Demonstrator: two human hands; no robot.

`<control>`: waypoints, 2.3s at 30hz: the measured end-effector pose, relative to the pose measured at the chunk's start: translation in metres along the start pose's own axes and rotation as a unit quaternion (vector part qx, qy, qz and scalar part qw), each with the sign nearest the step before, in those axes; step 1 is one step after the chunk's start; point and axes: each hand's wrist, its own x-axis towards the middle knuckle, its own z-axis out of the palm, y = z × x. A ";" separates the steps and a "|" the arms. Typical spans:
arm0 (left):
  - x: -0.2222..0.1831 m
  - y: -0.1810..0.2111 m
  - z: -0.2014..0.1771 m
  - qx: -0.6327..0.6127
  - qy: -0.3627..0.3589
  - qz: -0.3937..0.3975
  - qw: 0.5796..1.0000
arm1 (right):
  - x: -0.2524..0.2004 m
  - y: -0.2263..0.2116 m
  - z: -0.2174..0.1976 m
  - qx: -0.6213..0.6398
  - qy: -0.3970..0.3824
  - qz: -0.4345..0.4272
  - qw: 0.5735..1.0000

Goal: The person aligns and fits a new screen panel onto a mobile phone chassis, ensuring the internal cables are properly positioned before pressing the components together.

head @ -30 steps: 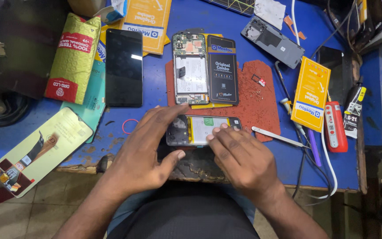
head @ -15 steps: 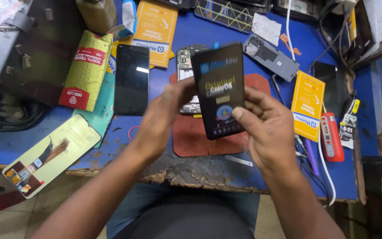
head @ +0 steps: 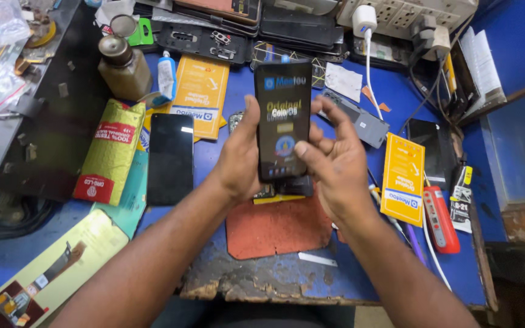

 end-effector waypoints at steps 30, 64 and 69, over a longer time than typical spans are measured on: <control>-0.008 0.003 -0.005 0.019 0.090 -0.052 0.994 | -0.010 -0.009 -0.028 -0.389 0.082 -0.134 0.908; -0.005 0.014 -0.008 -0.001 0.136 -0.020 0.991 | -0.012 -0.005 -0.023 -0.408 0.034 -0.139 0.902; -0.006 0.010 -0.008 -0.007 0.120 -0.040 0.992 | -0.013 -0.006 -0.025 -0.438 0.030 -0.160 0.884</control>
